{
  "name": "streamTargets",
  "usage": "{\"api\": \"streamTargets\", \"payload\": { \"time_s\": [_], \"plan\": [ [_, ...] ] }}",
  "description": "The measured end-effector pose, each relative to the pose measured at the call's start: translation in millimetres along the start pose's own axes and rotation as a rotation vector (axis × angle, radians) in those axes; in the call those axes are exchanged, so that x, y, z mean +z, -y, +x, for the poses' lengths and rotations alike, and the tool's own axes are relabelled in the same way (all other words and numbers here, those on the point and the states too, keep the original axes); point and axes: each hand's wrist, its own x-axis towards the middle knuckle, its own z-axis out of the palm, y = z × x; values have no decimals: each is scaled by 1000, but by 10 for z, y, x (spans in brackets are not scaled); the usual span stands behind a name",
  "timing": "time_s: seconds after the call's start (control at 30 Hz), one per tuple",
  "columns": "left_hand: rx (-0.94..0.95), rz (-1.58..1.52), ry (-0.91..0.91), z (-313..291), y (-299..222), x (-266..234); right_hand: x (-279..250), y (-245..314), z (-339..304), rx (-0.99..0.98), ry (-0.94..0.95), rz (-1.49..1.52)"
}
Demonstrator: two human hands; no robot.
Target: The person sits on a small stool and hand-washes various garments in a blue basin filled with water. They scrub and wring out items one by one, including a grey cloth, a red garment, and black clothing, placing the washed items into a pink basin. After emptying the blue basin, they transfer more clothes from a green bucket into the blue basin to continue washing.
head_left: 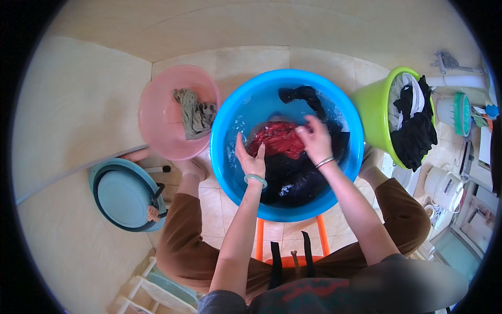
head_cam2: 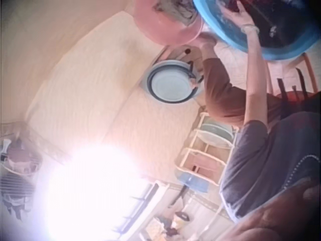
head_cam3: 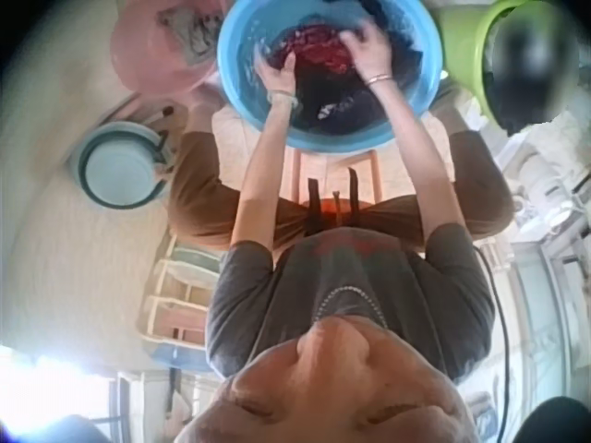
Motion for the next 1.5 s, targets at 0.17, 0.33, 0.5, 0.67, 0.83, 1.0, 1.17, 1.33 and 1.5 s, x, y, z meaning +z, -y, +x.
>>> {"api": "streamTargets", "payload": {
  "time_s": [0.17, 0.33, 0.5, 0.67, 0.83, 1.0, 1.17, 1.33, 1.5],
  "plan": [
    [-594, -606, 522, 7, 148, 200, 698, -266, -14, 30, 143, -246],
    [-983, -907, 511, 51, -46, 244, 648, -448, 273, 269, 187, -69],
    [-916, -1307, 735, 190, -248, 155, 72, 780, -387, -51, 325, 377],
    [-857, -1365, 813, 245, -587, 71, -265, 1283, -914, -400, 498, 328],
    [-903, -1695, 876, 91, -594, 0, -168, 1353, -851, -588, 199, -25],
    [-933, -1504, 533, -33, -355, 155, 64, 1225, -503, -494, -42, 1],
    [-952, -915, 254, -143, -762, 126, 315, 202, 27, -231, 70, 15],
    [-532, -620, 524, -20, -202, 42, 191, -326, 266, -128, -147, -150],
    [-42, 296, 235, 93, -104, -113, -97, -358, 90, -390, 112, -215]
  ]
}}
